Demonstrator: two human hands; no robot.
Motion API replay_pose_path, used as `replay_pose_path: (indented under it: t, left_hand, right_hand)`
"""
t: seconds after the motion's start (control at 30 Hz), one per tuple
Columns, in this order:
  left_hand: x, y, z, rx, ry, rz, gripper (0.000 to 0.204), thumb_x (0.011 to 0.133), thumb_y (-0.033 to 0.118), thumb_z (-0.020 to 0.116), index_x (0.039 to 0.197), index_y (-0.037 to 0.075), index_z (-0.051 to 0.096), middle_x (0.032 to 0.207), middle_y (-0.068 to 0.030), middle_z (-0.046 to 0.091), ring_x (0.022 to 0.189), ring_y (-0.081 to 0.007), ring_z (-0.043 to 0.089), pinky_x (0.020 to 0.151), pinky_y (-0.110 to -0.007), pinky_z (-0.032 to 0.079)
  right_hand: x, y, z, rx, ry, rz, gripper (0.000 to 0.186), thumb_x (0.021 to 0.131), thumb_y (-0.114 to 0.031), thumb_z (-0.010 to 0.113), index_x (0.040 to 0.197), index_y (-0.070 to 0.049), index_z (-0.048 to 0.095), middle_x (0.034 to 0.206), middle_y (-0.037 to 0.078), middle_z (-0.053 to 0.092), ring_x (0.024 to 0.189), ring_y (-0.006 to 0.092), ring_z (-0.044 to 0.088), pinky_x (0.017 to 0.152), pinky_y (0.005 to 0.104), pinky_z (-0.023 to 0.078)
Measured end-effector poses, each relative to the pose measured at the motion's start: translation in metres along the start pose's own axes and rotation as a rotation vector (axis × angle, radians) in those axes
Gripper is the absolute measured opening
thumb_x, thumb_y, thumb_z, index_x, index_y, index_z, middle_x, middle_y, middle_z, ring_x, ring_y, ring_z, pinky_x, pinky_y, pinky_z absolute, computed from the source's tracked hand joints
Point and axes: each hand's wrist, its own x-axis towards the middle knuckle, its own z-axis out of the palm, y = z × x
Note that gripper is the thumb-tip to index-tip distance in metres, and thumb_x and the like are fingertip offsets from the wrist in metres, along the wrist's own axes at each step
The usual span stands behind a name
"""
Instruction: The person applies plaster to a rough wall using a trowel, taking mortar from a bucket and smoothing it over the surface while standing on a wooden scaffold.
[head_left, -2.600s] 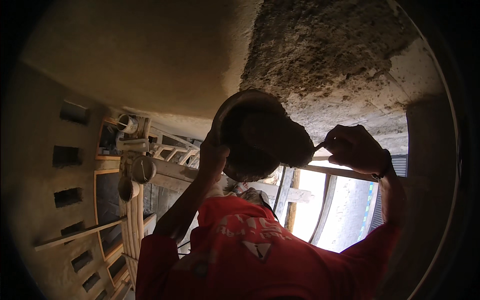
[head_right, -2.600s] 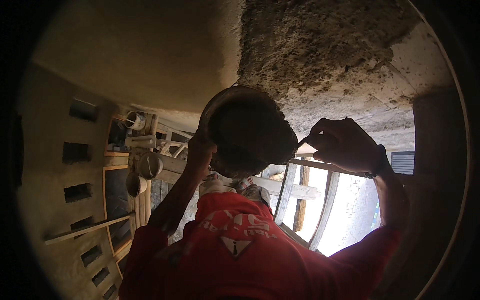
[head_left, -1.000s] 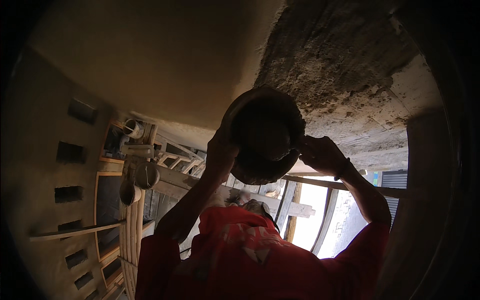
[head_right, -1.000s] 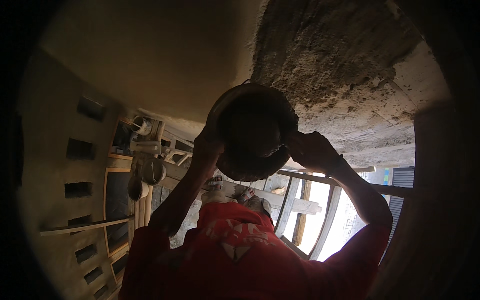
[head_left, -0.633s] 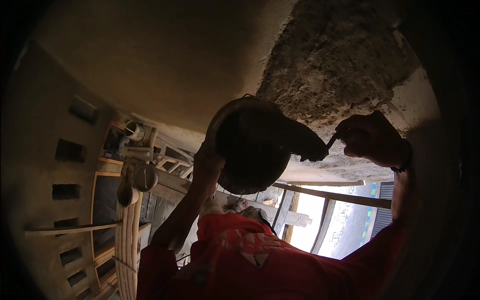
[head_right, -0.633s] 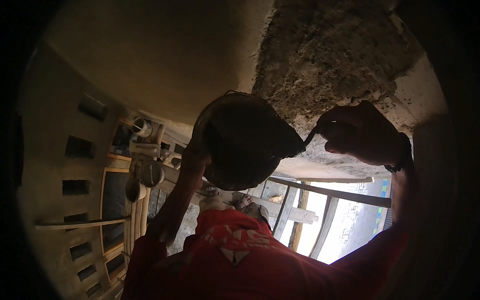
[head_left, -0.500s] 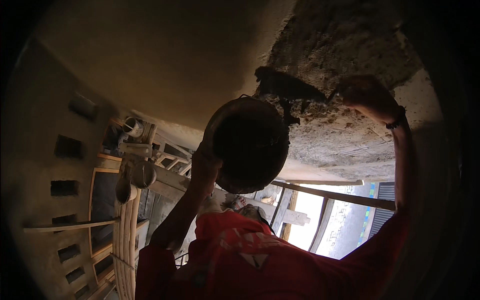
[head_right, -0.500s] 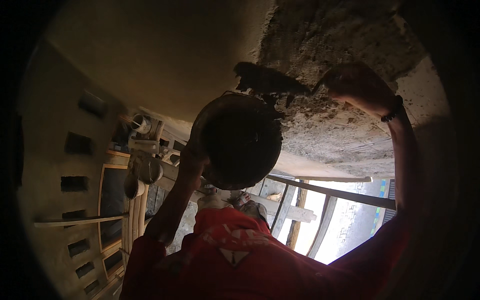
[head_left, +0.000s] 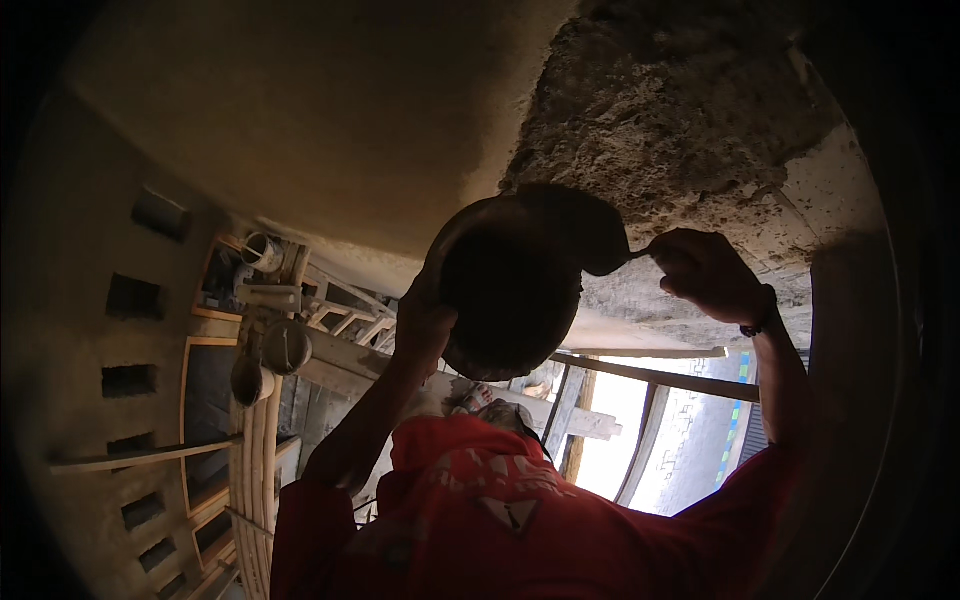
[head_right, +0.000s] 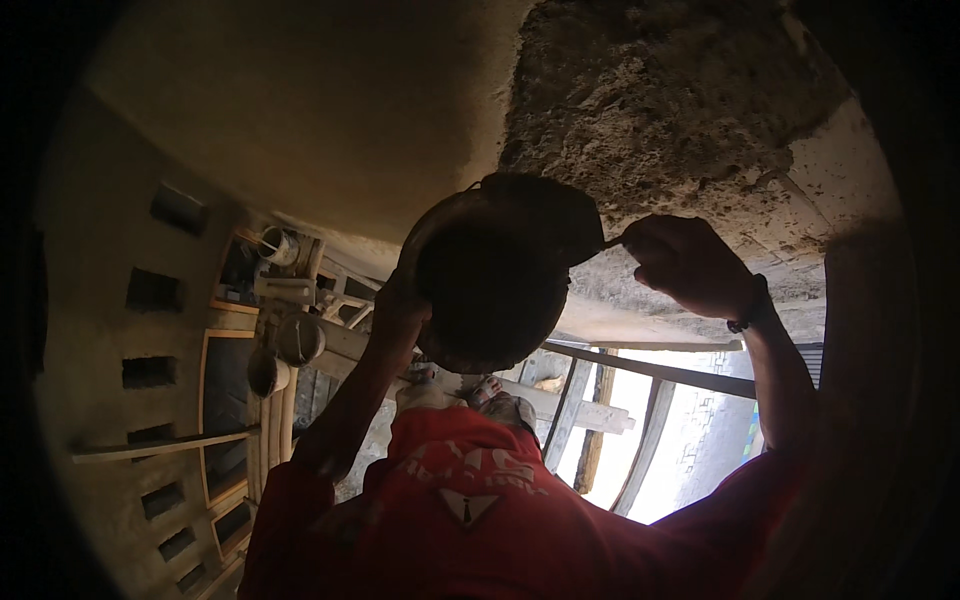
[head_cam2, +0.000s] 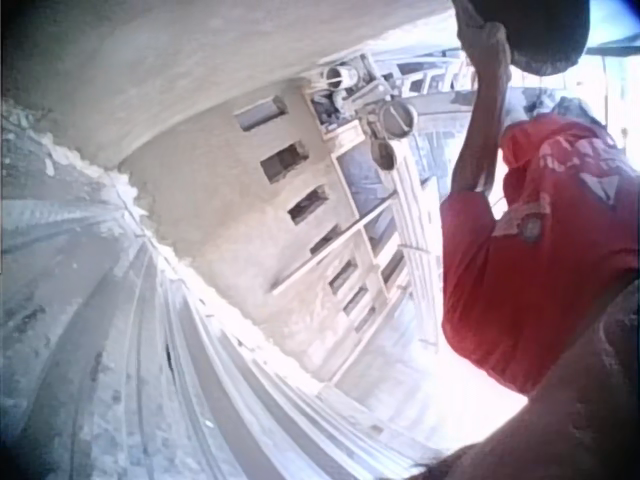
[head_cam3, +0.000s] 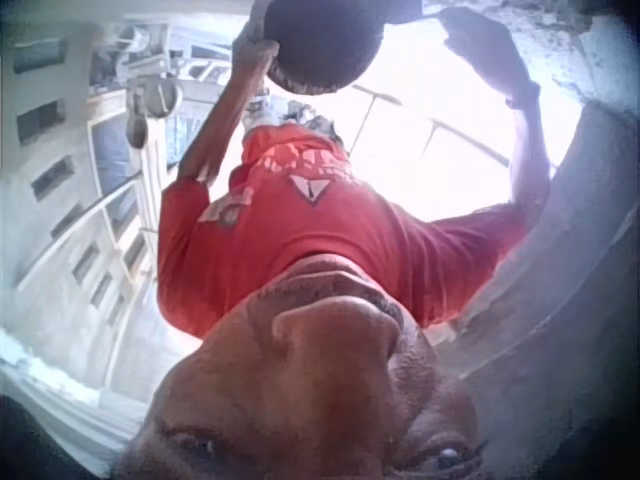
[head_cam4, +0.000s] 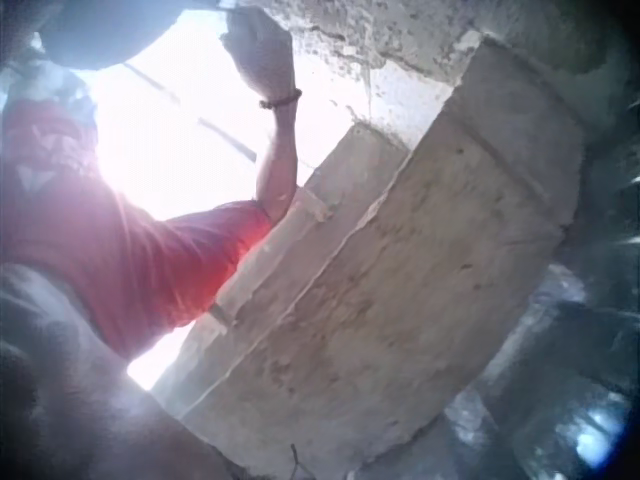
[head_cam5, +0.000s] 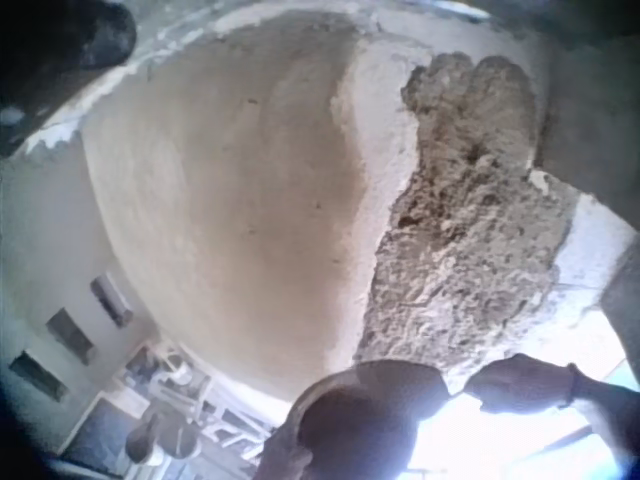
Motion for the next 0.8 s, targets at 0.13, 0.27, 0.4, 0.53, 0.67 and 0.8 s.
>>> replay_pose_path:
  t: [0.13, 0.27, 0.4, 0.53, 0.67, 0.8]
  left_hand:
    - [0.01, -0.003, 0.012, 0.177, -0.026, 0.126, 0.06, 0.068, -0.005, 0.049, 0.127, 0.002, 0.048, 0.106, -0.0116, 0.059, 0.097, -0.02, 0.058, 0.083, -0.03, 0.047]
    - [0.01, 0.003, 0.02, 0.247, -0.065, 0.192, 0.064, 0.068, -0.003, 0.048, 0.132, 0.005, 0.046, 0.115, -0.0141, 0.059, 0.104, -0.0215, 0.059, 0.091, -0.032, 0.045]
    - [0.002, 0.028, 0.027, 0.321, -0.091, 0.207, 0.067, 0.065, -0.001, 0.05, 0.132, 0.004, 0.047, 0.114, -0.0153, 0.061, 0.104, -0.0219, 0.059, 0.091, -0.033, 0.045]
    - [-0.002, 0.029, 0.035, 0.349, -0.084, 0.163, 0.067, 0.063, -0.002, 0.051, 0.13, 0.002, 0.049, 0.109, -0.0151, 0.063, 0.099, -0.0212, 0.061, 0.089, -0.031, 0.045]
    - [0.006, 0.011, 0.03, 0.225, -0.075, 0.123, 0.066, 0.063, -0.004, 0.051, 0.128, -0.001, 0.05, 0.103, -0.0123, 0.064, 0.091, -0.0169, 0.06, 0.082, -0.027, 0.046]
    - [0.007, 0.016, 0.022, -0.135, -0.075, 0.11, 0.059, 0.063, -0.006, 0.052, 0.122, -0.003, 0.053, 0.094, -0.0067, 0.06, 0.08, -0.0113, 0.055, 0.071, -0.022, 0.046]
  right_hand:
    - [-0.001, -0.02, 0.068, -0.764, 0.002, 0.07, 0.023, 0.087, -0.016, 0.057, 0.11, -0.01, 0.059, 0.081, 0.01, 0.053, 0.069, 0.025, 0.057, 0.057, 0.0361, 0.048]
    - [0.018, -0.009, 0.104, -0.717, 0.007, 0.173, 0.018, 0.09, -0.018, 0.05, 0.1, -0.007, 0.06, 0.088, 0.015, 0.059, 0.075, 0.0288, 0.062, 0.061, 0.0396, 0.053]
    - [0.015, 0.02, 0.143, -0.537, -0.036, 0.133, 0.021, 0.087, -0.022, 0.054, 0.1, -0.006, 0.059, 0.084, 0.018, 0.061, 0.077, 0.0306, 0.063, 0.065, 0.0428, 0.053]
    - [0.011, 0.037, 0.178, -0.177, -0.036, 0.065, 0.023, 0.084, -0.027, 0.059, 0.095, -0.007, 0.06, 0.081, 0.016, 0.063, 0.079, 0.0314, 0.063, 0.069, 0.0428, 0.052]
    - [0.011, 0.033, 0.191, 0.057, 0.116, -0.082, 0.02, 0.082, -0.022, 0.064, 0.091, -0.005, 0.063, 0.082, 0.013, 0.064, 0.076, 0.0325, 0.063, 0.067, 0.04, 0.051]
    - [0.007, 0.017, 0.169, 0.183, 0.22, -0.041, 0.021, 0.081, -0.019, 0.066, 0.097, -0.006, 0.064, 0.085, 0.012, 0.065, 0.077, 0.0315, 0.063, 0.067, 0.0401, 0.052]
